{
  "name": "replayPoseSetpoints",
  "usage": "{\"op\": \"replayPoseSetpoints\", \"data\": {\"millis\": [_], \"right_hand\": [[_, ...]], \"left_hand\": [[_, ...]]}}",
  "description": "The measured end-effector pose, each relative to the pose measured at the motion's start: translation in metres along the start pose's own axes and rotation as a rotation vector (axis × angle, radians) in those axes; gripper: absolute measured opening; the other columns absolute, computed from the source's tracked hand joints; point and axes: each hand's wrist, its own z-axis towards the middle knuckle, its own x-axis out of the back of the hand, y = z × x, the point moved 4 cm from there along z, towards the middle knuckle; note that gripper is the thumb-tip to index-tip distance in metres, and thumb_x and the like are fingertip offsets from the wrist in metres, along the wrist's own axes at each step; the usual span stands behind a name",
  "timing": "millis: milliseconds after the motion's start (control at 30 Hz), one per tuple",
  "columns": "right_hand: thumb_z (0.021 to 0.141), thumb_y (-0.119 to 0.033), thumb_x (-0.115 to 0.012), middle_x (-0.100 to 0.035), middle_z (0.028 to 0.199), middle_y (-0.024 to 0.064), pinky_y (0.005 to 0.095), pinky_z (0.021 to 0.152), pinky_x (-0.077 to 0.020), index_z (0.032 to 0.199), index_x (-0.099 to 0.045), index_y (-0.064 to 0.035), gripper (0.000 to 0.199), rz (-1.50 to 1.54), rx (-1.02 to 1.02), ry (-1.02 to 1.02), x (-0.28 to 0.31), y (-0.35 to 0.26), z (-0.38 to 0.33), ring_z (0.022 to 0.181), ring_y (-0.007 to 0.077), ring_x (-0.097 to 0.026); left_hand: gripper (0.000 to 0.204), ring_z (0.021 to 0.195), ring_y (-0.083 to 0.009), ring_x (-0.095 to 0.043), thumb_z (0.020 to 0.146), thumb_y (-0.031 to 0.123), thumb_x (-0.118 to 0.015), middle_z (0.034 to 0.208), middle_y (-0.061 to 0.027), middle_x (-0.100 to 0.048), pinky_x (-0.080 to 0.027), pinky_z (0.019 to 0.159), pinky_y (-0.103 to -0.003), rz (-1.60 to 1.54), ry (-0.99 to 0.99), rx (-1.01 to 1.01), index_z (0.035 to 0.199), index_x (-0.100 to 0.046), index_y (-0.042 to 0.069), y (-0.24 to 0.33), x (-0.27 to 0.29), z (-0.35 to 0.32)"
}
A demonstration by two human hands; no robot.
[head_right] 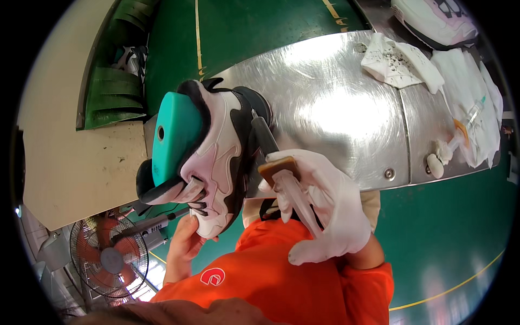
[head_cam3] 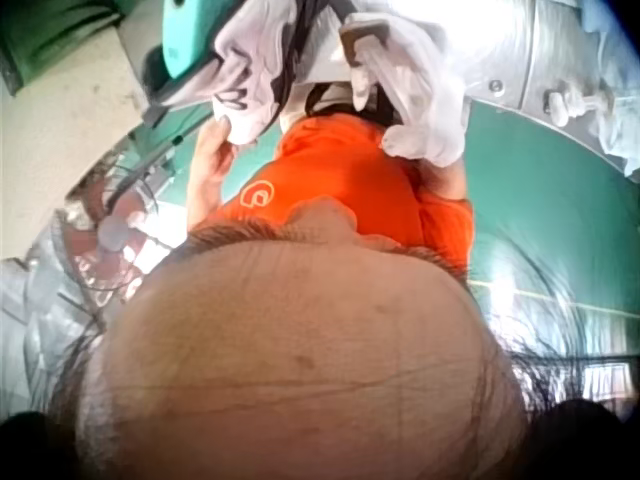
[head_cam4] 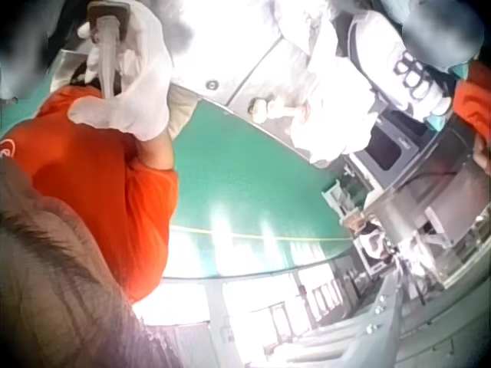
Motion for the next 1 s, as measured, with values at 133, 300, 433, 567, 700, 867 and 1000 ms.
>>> {"op": "replayPoseSetpoints", "data": {"millis": [133,300,433,567,700,867,1000], "right_hand": [[0.043,-0.008,-0.092,-0.057,0.115,0.0155,0.0271,0.076,-0.0467,0.136,-0.037,0.0060,0.109,-0.005,0.003,0.005,-0.006,0.002,-0.008,0.087,0.0129,-0.053],[0.049,-0.008,-0.091,-0.056,0.116,0.0130,0.0275,0.079,-0.0465,0.137,-0.037,0.0043,0.104,-0.039,-0.017,0.011,-0.016,0.008,-0.017,0.088,0.0129,-0.052],[0.053,-0.009,-0.090,-0.055,0.116,0.0110,0.0276,0.080,-0.0459,0.137,-0.037,0.0026,0.100,-0.070,-0.001,0.036,-0.024,0.017,-0.023,0.092,0.0129,-0.052],[0.051,-0.023,-0.092,-0.052,0.116,0.0175,0.0307,0.074,-0.0478,0.139,-0.031,0.0044,0.111,-0.208,0.016,0.009,-0.035,0.025,-0.026,0.087,0.0183,-0.052],[0.053,-0.015,-0.091,-0.053,0.114,0.0136,0.0294,0.078,-0.0462,0.139,-0.033,0.0021,0.104,-0.273,0.040,-0.029,-0.038,0.024,-0.030,0.088,0.0158,-0.052],[0.057,-0.004,-0.086,-0.055,0.113,0.0100,0.0261,0.078,-0.0468,0.136,-0.038,0.0017,0.093,-0.214,-0.073,-0.060,-0.046,0.028,-0.035,0.084,0.0117,-0.052],[0.064,0.004,-0.073,-0.058,0.109,0.0114,0.0239,0.070,-0.0482,0.134,-0.044,0.0009,0.076,-0.284,-0.172,-0.065,-0.045,-0.002,-0.004,0.081,0.0116,-0.054]], "left_hand": [[0.059,0.095,-0.0238,-0.066,0.088,0.037,-0.065,0.111,-0.0164,-0.064,-0.055,0.078,-0.035,0.023,0.006,0.039,0.123,-0.050,-0.009,-0.011,-0.005,0.005],[0.056,0.088,-0.0251,-0.067,0.090,0.038,-0.063,0.105,-0.0153,-0.066,-0.055,0.075,-0.036,0.249,-0.039,0.132,0.121,-0.052,-0.006,-0.004,-0.006,0.006],[0.041,0.082,-0.0294,-0.066,0.088,0.030,-0.065,0.101,-0.0152,-0.067,-0.053,0.071,-0.035,1.285,0.050,0.019,0.115,-0.059,0.000,0.056,-0.022,-0.003],[0.029,0.096,-0.0243,-0.065,0.082,0.005,-0.064,0.110,-0.0118,-0.065,-0.052,0.079,-0.037,1.774,0.520,-1.026,0.110,-0.066,0.011,0.133,-0.072,-0.054],[0.032,0.112,-0.0247,-0.058,0.083,0.009,-0.062,0.124,-0.0093,-0.057,-0.047,0.101,-0.041,2.494,-0.438,-1.627,0.115,-0.063,0.011,0.162,-0.152,-0.019],[0.031,0.114,-0.0316,-0.056,0.085,0.017,-0.057,0.119,-0.0135,-0.057,-0.044,0.105,-0.044,2.564,-0.868,-1.720,0.114,-0.062,0.006,0.159,-0.142,0.023],[0.030,0.110,-0.0331,-0.058,0.084,0.016,-0.055,0.120,-0.0156,-0.057,-0.046,0.101,-0.044,2.545,-0.733,-1.715,0.110,-0.061,0.001,0.170,-0.129,0.021]]}}
